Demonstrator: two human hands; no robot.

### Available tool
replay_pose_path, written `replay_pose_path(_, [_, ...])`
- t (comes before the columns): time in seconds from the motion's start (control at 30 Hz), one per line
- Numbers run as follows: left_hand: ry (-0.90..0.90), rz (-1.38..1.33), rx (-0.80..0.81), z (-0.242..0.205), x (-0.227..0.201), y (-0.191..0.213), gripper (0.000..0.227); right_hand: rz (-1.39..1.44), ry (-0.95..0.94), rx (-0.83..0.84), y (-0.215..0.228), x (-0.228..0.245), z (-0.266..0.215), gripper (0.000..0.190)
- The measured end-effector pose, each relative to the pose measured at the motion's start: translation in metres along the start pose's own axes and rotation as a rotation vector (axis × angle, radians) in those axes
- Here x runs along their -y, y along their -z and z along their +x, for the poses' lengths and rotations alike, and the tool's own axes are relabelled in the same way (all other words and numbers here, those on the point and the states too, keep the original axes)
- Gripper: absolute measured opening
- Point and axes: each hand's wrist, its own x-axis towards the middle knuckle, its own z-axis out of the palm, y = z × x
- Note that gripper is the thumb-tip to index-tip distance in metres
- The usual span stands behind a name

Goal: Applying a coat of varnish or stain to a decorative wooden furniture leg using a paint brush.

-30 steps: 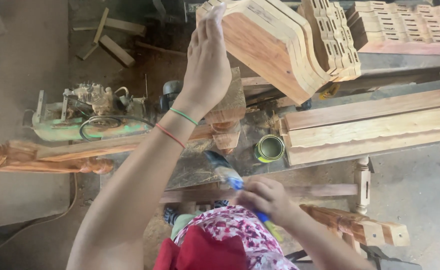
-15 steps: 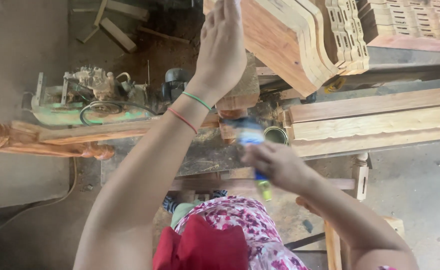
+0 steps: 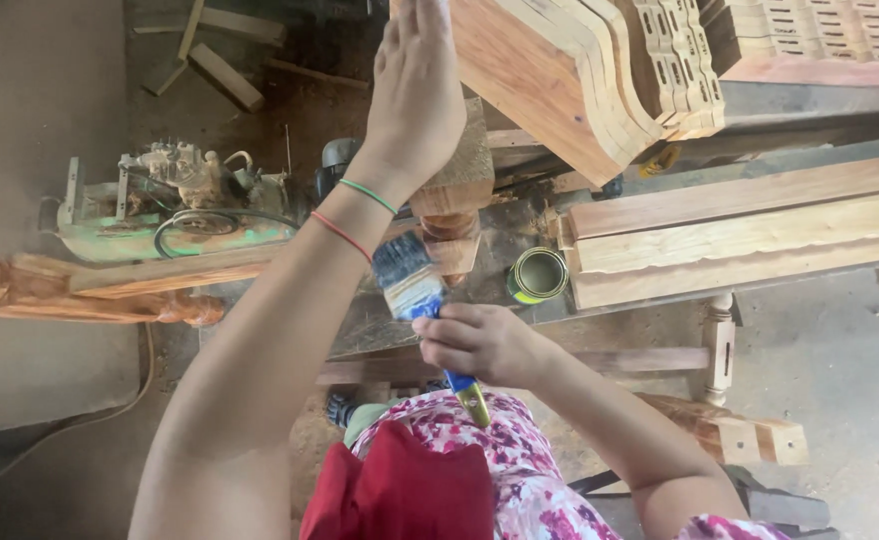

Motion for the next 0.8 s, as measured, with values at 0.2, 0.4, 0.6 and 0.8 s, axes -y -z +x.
replay_pose_path(0.2, [0.019, -0.061, 0.021, 0.002, -0.003, 0.006, 0.061, 0.02, -0.204, -0.188, 0.004, -0.043, -0.058, 0.025])
replay_pose_path(0.4, [0.02, 0.014, 0.024, -0.001, 0.002, 0.001, 0.058, -0.051, -0.44, -0.546, 0.008, -0.072, -0.079, 0.014])
replay_pose_path(0.6, [-0.004, -0.002, 0.005, -0.004, 0.0, 0.005, 0.061, 0.792, -0.884, -1.316, -0.007, -0.12, -0.056, 0.019])
replay_pose_path(0.8, [-0.055, 0.021, 0.016, -0.007, 0.003, 0.006, 0.053, 0.94, -0.911, -1.186, 0.0, -0.128, -0.036, 0.019])
